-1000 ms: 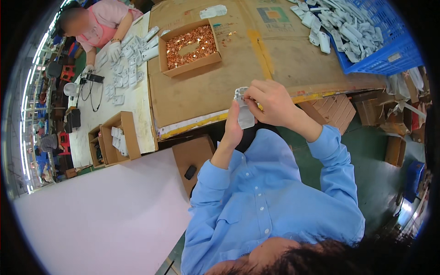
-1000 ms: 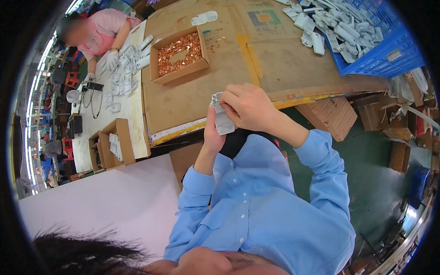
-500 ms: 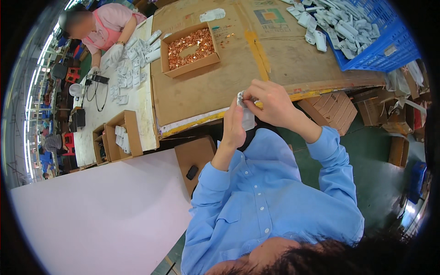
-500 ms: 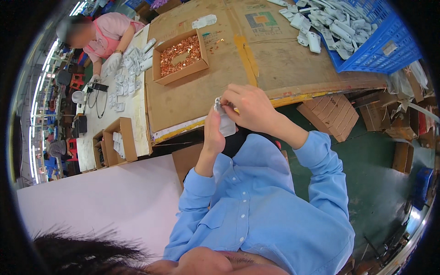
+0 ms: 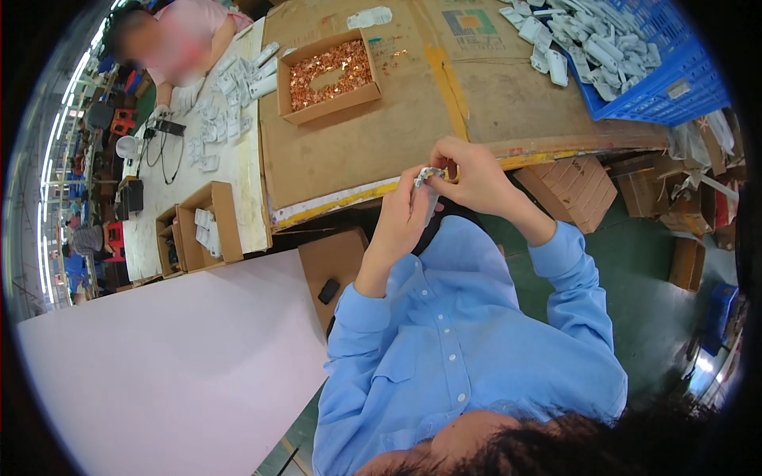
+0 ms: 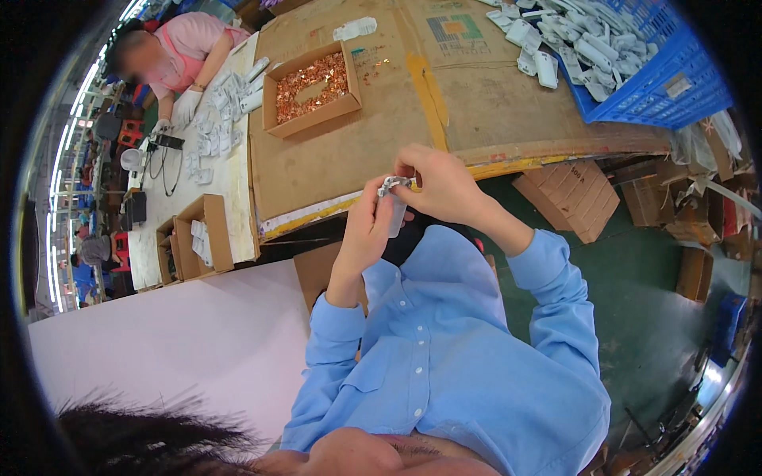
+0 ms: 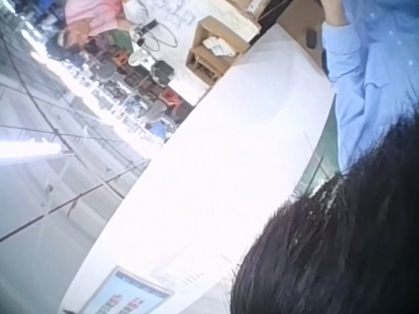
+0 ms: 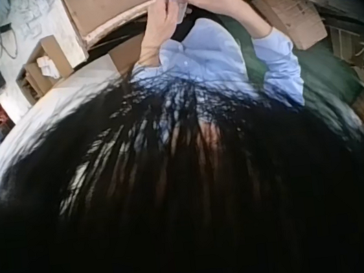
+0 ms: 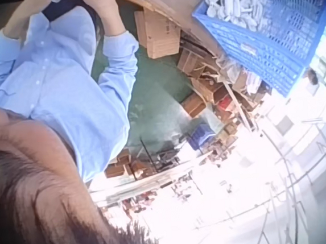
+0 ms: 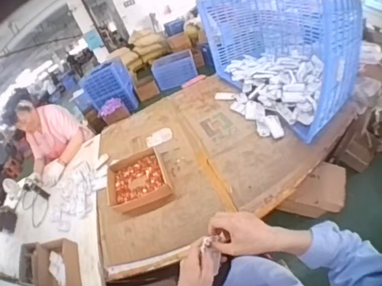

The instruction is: Manually inserting small metal pins into plastic electronic component housings on an assembly line.

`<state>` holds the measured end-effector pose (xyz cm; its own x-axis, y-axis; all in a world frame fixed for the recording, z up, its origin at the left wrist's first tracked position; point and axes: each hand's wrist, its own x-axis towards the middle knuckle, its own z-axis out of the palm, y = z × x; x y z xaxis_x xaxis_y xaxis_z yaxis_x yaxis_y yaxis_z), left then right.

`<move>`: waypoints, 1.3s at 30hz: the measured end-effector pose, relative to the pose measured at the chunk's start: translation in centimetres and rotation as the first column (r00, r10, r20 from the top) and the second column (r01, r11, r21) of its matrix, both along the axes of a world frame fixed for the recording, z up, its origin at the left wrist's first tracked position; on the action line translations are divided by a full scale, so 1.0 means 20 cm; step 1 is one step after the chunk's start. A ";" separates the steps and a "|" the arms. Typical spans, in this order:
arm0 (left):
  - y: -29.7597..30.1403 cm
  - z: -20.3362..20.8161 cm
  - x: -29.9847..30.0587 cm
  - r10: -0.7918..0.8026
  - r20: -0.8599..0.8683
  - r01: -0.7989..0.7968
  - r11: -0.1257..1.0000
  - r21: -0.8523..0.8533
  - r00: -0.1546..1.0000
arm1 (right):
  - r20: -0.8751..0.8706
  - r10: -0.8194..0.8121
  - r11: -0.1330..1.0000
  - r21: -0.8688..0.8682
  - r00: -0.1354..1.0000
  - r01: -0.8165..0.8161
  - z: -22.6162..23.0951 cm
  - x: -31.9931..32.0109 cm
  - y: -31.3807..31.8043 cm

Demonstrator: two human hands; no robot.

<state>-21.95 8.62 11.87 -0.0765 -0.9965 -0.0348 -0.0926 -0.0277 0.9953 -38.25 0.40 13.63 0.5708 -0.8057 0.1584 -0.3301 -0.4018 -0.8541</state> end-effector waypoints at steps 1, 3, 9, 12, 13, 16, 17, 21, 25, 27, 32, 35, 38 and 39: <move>0.00 0.01 0.00 -0.004 0.030 0.002 0.999 0.047 1.000 | -0.028 -0.006 0.999 -0.031 1.000 0.006 0.00 0.00 0.01; 0.01 0.00 0.00 0.024 0.017 -0.024 0.999 0.038 1.000 | -0.057 -0.004 0.998 -0.061 0.998 0.001 0.00 0.01 0.02; 0.02 -0.02 0.00 0.053 0.018 -0.053 0.998 0.018 0.998 | -0.033 -0.003 1.000 0.016 0.999 0.004 0.00 0.03 0.03; 0.02 -0.03 0.00 0.061 0.041 -0.062 0.998 0.011 0.997 | -0.022 0.005 0.998 0.067 1.000 -0.004 0.00 0.04 0.03; 0.03 -0.04 0.01 0.060 0.055 -0.061 0.998 0.004 0.997 | -0.024 0.007 0.996 0.092 1.000 -0.005 0.00 0.04 0.03; 0.03 -0.06 0.01 0.058 0.065 -0.057 0.998 -0.014 0.996 | -0.032 0.011 0.992 0.125 0.999 -0.007 -0.01 0.05 0.03; 0.04 -0.06 0.01 0.057 0.063 -0.057 0.998 -0.012 0.996 | -0.035 0.012 0.992 0.129 0.999 -0.008 -0.03 0.05 0.03; 0.03 -0.04 -0.01 0.059 0.087 -0.058 0.998 -0.016 0.994 | -0.059 0.020 0.991 0.131 0.998 -0.012 -0.04 0.05 0.03; 0.03 -0.06 -0.01 0.086 0.100 -0.084 0.996 -0.016 0.991 | -0.064 0.002 0.991 0.134 0.998 0.007 -0.03 0.06 0.04; 0.03 -0.07 -0.01 0.086 0.079 -0.086 0.996 0.004 0.993 | -0.066 -0.001 0.987 0.160 0.998 0.012 -0.02 0.05 0.04; 0.02 -0.09 0.01 0.075 0.021 -0.075 0.996 0.039 0.997 | -0.095 0.031 0.995 0.095 0.995 -0.022 -0.04 0.04 0.04; 0.02 -0.09 0.01 0.062 0.024 -0.062 0.998 0.023 0.998 | -0.108 0.047 0.993 0.110 0.993 -0.035 -0.03 0.04 0.03; 0.02 -0.08 0.01 0.057 0.039 -0.057 0.998 0.019 0.998 | -0.114 0.047 0.996 0.074 0.992 -0.039 -0.02 0.03 0.02; 0.02 -0.09 0.01 0.052 0.031 -0.052 0.998 0.021 0.998 | -0.114 0.046 0.996 0.075 0.992 -0.038 -0.02 0.03 0.02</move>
<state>-21.81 9.02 10.09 -0.0231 -0.9980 -0.0582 -0.1204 -0.0550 0.9912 -37.59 0.83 13.24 0.6154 -0.7876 0.0319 -0.4123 -0.3561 -0.8386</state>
